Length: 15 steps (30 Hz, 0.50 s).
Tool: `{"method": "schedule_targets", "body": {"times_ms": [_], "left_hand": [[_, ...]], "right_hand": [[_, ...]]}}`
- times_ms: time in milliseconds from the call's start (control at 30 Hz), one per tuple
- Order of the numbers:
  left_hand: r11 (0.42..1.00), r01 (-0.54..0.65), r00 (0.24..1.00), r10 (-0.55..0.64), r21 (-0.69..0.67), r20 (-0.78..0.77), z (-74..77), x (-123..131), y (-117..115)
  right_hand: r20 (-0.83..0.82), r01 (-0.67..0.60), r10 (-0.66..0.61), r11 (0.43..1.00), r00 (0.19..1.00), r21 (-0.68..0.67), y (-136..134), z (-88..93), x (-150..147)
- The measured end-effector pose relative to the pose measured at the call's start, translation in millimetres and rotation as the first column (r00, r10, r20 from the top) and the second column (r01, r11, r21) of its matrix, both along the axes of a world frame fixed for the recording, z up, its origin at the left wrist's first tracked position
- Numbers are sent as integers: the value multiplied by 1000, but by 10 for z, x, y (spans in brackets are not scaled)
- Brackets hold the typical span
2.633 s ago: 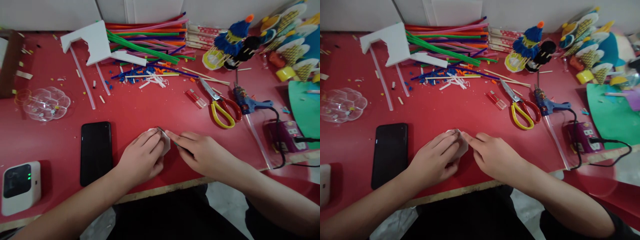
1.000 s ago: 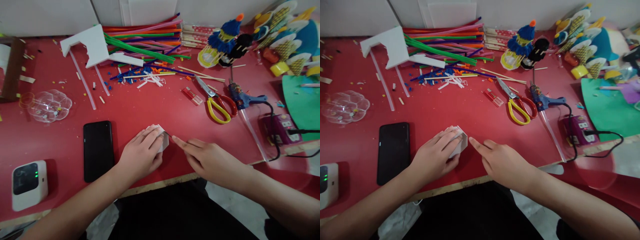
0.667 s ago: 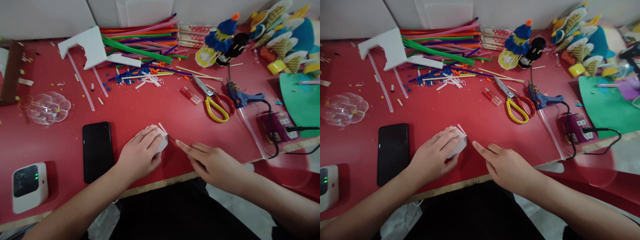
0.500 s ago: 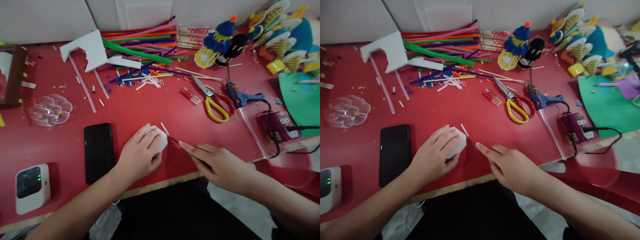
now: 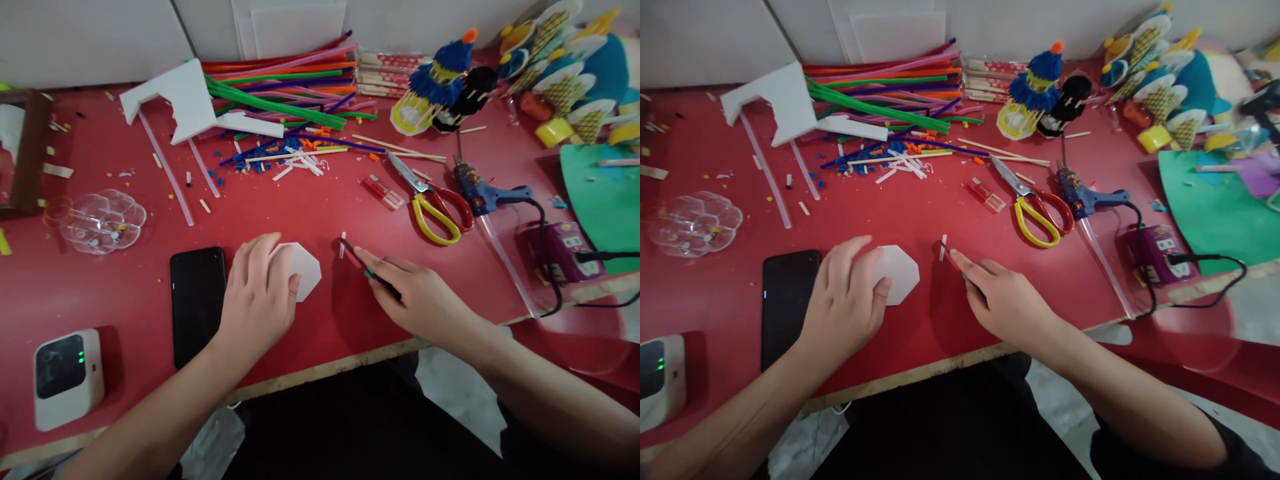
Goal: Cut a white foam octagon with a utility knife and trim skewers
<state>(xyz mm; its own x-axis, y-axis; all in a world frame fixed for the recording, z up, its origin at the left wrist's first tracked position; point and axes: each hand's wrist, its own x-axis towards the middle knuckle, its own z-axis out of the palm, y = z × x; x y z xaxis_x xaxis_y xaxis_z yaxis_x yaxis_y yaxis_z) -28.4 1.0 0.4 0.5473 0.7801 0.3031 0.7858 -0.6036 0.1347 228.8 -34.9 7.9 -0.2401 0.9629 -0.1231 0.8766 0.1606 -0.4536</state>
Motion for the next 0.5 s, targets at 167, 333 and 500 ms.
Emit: {"method": "schedule_targets", "body": {"times_ms": [167, 333, 500], "left_hand": [[946, 259, 964, -267, -193, -15, 42, -20, 58], [977, 140, 973, -165, -162, -158, 64, 40, -7], [995, 50, 983, -65, -91, -174, 21, 82, -68]], "right_hand": [[104, 46, -68, 979, 992, 199, 71, -2, 103], [-10, 54, -53, 967, 999, 250, 24, 42, 52], [-150, -6, 11, 999, 989, 35, -64, 92, -59]]}}
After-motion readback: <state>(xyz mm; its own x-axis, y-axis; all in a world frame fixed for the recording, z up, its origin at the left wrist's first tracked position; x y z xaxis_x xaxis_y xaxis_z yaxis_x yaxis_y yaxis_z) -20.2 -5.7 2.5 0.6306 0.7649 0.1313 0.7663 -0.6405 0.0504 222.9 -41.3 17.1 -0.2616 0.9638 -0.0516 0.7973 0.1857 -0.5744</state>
